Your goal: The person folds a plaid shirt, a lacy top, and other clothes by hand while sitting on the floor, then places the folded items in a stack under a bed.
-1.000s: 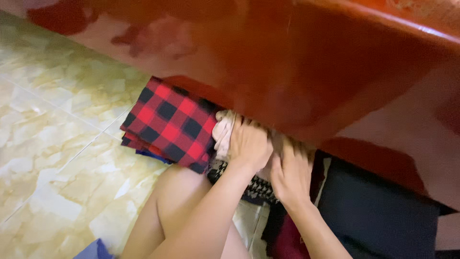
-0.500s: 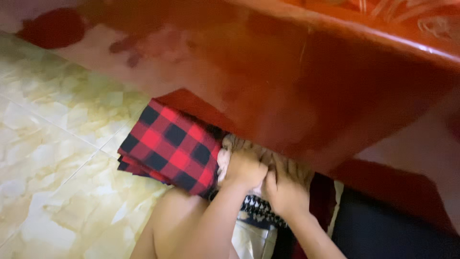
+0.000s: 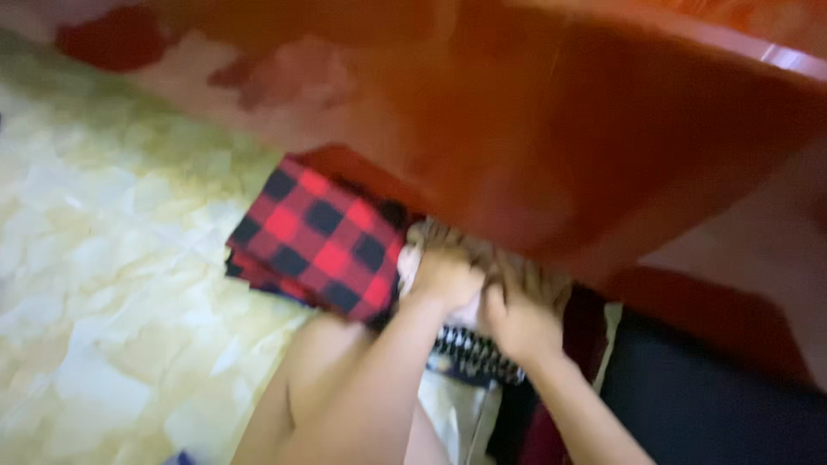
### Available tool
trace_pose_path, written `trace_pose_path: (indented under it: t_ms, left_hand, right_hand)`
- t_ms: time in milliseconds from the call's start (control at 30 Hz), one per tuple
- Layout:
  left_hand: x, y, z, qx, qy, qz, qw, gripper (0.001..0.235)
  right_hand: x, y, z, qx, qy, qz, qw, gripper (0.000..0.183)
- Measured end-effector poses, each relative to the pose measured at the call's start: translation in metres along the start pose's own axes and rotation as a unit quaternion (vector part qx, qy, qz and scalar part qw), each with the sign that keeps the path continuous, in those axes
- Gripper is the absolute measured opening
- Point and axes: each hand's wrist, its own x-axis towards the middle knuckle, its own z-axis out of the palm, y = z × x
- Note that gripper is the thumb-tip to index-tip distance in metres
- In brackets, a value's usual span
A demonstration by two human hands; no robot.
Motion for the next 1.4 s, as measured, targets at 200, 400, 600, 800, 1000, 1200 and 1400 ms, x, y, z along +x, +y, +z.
trace_pose_path:
  t_ms: [200,400,600,800,1000,1200,1400]
  left_hand:
    - [0.000,0.011,-0.021,0.018,-0.011,-0.011,1.000,0.037]
    - [-0.004,-0.004,0.014,0.037,0.109,0.060,0.992,0.036]
    - [-0.001,0.003,0.001,0.007,0.097,0.056,0.994,0.031]
    - [0.002,0.039,-0.076,0.023,-0.081,-0.015,0.996,0.033]
    - [0.007,0.031,-0.073,0.044,-0.081,-0.002,0.996,0.034]
    - [0.000,0.029,-0.065,0.055,-0.040,0.031,0.997,0.031]
    - [-0.009,0.012,-0.011,0.057,0.075,0.037,0.995,0.036]
  right_hand:
    - [-0.009,-0.010,-0.007,0.026,0.027,-0.009,0.999,0.059]
    - [-0.017,-0.017,-0.015,0.049,0.053,-0.028,0.997,0.057]
    - [-0.012,-0.018,-0.015,0.065,0.062,-0.016,0.996,0.056]
    - [-0.033,-0.036,-0.037,0.075,0.051,-0.002,0.996,0.056]
    - [-0.053,-0.068,-0.033,-0.050,0.033,0.041,0.997,0.056]
    - [-0.053,-0.062,-0.019,-0.034,0.010,0.039,0.999,0.062]
    - [-0.050,-0.054,-0.015,-0.073,0.013,0.015,0.997,0.068]
